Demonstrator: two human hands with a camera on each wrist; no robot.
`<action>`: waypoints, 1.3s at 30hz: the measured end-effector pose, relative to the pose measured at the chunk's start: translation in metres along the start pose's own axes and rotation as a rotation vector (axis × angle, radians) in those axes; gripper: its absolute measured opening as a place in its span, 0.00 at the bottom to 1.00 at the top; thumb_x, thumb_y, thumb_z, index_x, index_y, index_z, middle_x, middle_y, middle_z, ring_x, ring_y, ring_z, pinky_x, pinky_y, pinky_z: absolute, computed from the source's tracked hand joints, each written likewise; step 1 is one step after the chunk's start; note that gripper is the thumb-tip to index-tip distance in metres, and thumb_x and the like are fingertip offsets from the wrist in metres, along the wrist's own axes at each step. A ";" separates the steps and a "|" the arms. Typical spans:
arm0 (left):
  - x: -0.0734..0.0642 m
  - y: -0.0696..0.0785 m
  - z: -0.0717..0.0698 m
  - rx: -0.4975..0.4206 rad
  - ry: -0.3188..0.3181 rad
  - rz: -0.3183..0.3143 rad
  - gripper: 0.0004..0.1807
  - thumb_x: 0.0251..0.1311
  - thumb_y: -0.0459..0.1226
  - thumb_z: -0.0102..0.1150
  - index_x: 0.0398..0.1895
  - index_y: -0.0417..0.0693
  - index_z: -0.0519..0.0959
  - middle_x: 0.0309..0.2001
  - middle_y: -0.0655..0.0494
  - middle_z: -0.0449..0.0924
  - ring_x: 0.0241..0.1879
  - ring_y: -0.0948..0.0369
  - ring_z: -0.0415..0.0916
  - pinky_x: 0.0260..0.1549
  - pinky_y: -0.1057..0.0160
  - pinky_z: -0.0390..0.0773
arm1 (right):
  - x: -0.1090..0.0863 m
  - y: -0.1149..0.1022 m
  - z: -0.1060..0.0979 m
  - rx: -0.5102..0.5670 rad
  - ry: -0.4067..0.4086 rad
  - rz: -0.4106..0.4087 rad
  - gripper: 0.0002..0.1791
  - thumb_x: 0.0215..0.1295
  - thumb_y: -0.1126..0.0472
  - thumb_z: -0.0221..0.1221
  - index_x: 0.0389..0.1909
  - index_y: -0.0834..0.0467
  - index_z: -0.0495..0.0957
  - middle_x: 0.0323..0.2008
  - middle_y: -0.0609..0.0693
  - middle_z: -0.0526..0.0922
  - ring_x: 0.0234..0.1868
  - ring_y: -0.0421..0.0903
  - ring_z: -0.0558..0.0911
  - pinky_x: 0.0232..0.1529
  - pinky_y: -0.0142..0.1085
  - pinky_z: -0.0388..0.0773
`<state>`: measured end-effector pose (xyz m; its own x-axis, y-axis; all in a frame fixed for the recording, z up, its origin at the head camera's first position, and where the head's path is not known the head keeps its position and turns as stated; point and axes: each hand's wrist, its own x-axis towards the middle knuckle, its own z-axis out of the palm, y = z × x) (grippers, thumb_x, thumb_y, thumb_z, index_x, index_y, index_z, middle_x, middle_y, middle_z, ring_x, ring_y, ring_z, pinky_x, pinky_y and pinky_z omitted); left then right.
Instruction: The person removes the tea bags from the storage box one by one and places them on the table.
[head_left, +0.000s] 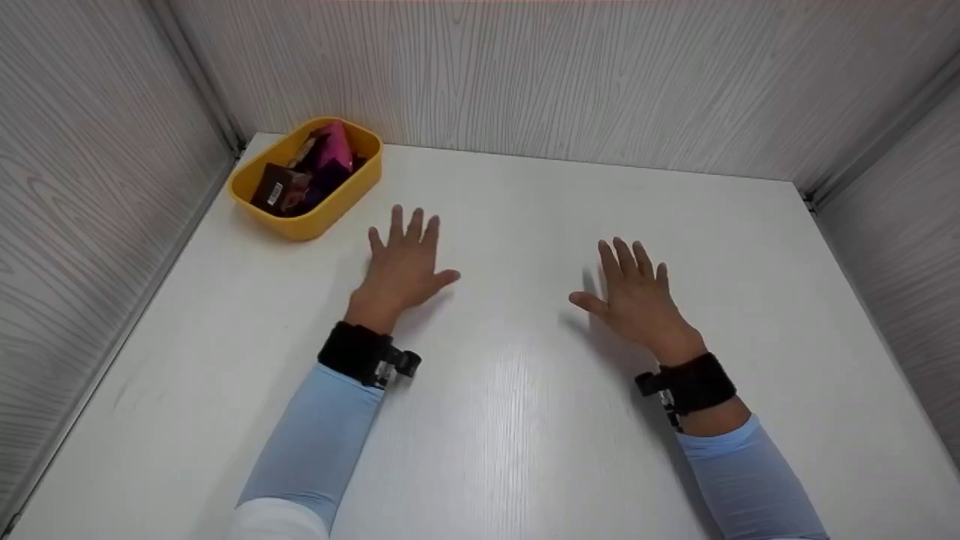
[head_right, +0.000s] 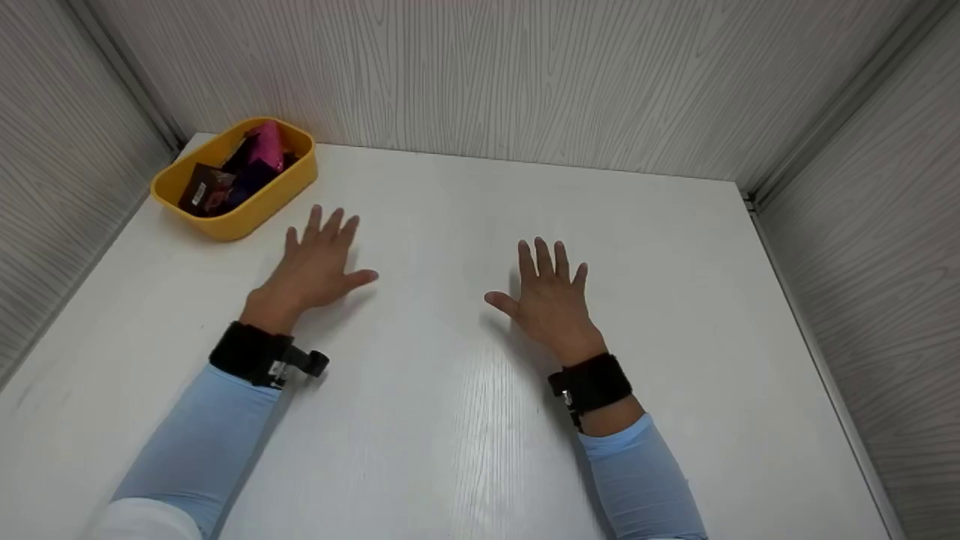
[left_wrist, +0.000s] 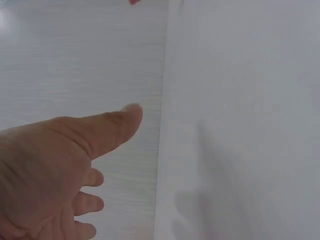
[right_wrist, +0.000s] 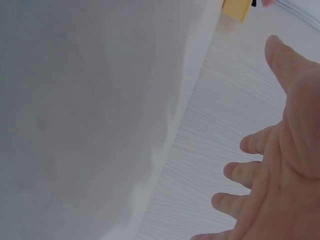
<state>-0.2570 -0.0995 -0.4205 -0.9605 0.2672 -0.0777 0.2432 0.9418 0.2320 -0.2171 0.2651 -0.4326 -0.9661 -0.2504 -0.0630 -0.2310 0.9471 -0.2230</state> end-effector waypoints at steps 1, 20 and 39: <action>0.000 -0.010 -0.006 0.000 0.010 -0.029 0.52 0.73 0.60 0.58 0.86 0.43 0.46 0.86 0.38 0.39 0.84 0.36 0.27 0.75 0.24 0.40 | 0.001 -0.001 0.001 0.001 0.002 -0.005 0.58 0.73 0.23 0.45 0.86 0.60 0.41 0.85 0.64 0.42 0.85 0.68 0.38 0.75 0.76 0.41; -0.010 -0.099 -0.029 -0.014 0.168 -0.329 0.19 0.76 0.32 0.51 0.63 0.27 0.70 0.57 0.26 0.77 0.57 0.31 0.71 0.61 0.27 0.71 | 0.005 -0.011 0.004 0.015 0.007 -0.036 0.56 0.75 0.26 0.47 0.85 0.61 0.42 0.85 0.65 0.44 0.85 0.68 0.40 0.76 0.75 0.45; -0.065 0.024 -0.022 0.092 0.010 0.040 0.12 0.75 0.29 0.56 0.57 0.32 0.77 0.42 0.37 0.84 0.42 0.44 0.83 0.50 0.44 0.86 | 0.004 -0.009 0.003 -0.021 0.043 -0.054 0.54 0.77 0.30 0.50 0.84 0.65 0.45 0.84 0.67 0.47 0.84 0.69 0.42 0.75 0.75 0.50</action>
<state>-0.1915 -0.0985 -0.3887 -0.9510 0.3032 -0.0607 0.2922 0.9454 0.1444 -0.2189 0.2547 -0.4335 -0.9561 -0.2928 -0.0092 -0.2848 0.9365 -0.2046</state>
